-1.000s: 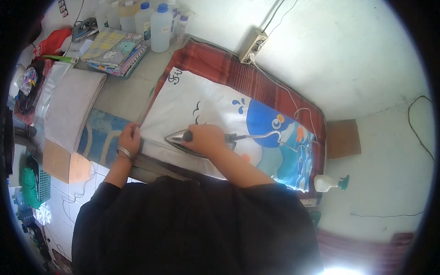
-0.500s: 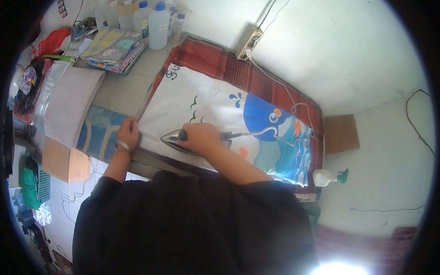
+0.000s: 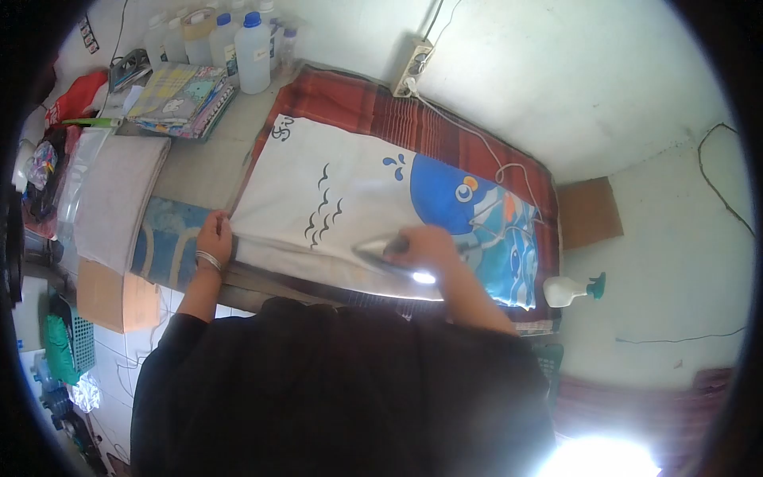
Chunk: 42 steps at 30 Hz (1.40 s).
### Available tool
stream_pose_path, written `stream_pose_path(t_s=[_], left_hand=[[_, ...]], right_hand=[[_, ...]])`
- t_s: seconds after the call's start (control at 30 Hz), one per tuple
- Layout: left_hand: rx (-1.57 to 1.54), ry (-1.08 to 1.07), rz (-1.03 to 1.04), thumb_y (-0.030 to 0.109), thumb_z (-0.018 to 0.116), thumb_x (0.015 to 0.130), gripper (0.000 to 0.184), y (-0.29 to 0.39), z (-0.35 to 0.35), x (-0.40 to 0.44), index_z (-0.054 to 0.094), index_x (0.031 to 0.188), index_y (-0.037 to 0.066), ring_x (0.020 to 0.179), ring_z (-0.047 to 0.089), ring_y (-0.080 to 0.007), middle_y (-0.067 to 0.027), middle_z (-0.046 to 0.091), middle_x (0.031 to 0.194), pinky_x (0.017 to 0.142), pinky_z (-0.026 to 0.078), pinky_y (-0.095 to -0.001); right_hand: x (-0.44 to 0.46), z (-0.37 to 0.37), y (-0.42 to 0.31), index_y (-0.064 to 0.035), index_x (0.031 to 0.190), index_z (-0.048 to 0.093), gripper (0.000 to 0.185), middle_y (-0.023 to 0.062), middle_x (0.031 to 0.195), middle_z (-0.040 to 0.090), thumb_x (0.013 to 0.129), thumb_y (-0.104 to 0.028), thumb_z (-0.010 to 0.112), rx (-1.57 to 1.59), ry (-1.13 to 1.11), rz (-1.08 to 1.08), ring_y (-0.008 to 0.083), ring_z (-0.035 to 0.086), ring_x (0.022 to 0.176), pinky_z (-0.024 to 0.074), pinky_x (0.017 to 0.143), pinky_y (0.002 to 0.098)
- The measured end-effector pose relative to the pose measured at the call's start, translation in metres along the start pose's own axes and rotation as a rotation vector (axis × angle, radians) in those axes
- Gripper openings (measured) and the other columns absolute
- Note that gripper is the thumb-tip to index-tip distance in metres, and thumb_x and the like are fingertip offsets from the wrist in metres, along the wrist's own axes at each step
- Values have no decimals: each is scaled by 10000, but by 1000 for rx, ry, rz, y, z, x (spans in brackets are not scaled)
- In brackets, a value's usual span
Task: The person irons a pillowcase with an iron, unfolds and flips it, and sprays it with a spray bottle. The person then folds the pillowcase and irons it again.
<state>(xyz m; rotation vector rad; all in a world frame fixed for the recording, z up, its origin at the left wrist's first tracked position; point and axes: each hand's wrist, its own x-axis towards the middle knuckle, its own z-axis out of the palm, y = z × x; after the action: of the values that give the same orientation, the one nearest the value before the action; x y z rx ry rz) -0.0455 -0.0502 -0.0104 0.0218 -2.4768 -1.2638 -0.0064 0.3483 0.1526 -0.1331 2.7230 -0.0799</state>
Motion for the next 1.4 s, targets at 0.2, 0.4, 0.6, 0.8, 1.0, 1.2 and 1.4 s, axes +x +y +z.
stream_pose_path(t_s=[0.2, 0.4, 0.6, 0.8, 1.0, 1.2, 1.4], left_hand=[[-39, 2, -25, 104, 525, 852, 161, 5, 0, -2, 581, 995, 56, 689, 613, -242, -117, 629, 766, 641, 485, -348], [-14, 5, 6, 105, 525, 855, 163, 4, -1, -4, 572, 1003, 54, 713, 622, -240, -119, 634, 786, 656, 490, -336], [-80, 6, -20, 113, 529, 851, 164, 4, -1, -1, 575, 1000, 60, 697, 617, -257, -120, 635, 783, 659, 487, -351], [-40, 8, -15, 127, 539, 838, 169, 10, -6, -1, 579, 995, 78, 690, 616, -288, -116, 634, 748, 657, 485, -382], [-9, 44, 25, 124, 544, 828, 168, 13, -7, -1, 574, 988, 86, 694, 619, -295, -115, 632, 733, 653, 481, -388], [-66, 21, -68, 122, 562, 808, 164, 20, -15, -1, 568, 968, 84, 681, 622, -302, -119, 635, 717, 646, 488, -388], [-98, 46, -107, 126, 579, 797, 143, 18, -14, -2, 529, 912, 57, 680, 627, -308, -128, 633, 714, 644, 494, -388]], right_hand=[[-45, 28, 15, -93, 868, 618, 469, 133, 840, 645, 695, -527, 653, 36, 75, 88, 320, 618, 818, 469, 725, 407], [-26, 24, 24, -106, 882, 622, 467, 124, 847, 646, 696, -533, 650, 128, 240, 317, 312, 615, 853, 471, 730, 404], [-43, 27, 15, -101, 884, 628, 490, 109, 870, 649, 675, -543, 658, 47, 110, 208, 313, 612, 869, 469, 750, 405], [-3, 3, -28, -70, 897, 626, 476, 133, 892, 652, 690, -496, 673, 149, 191, 186, 311, 614, 880, 467, 755, 400], [46, 12, -130, -70, 858, 617, 503, 145, 831, 646, 698, -546, 654, 58, 182, -115, 331, 618, 819, 474, 711, 420], [57, -11, -153, -76, 917, 626, 438, 132, 915, 651, 734, -473, 648, 76, 125, -49, 309, 608, 909, 461, 787, 395], [141, -38, -181, -47, 940, 622, 455, 161, 939, 650, 735, -452, 656, 103, 279, 7, 321, 613, 920, 471, 785, 396]])
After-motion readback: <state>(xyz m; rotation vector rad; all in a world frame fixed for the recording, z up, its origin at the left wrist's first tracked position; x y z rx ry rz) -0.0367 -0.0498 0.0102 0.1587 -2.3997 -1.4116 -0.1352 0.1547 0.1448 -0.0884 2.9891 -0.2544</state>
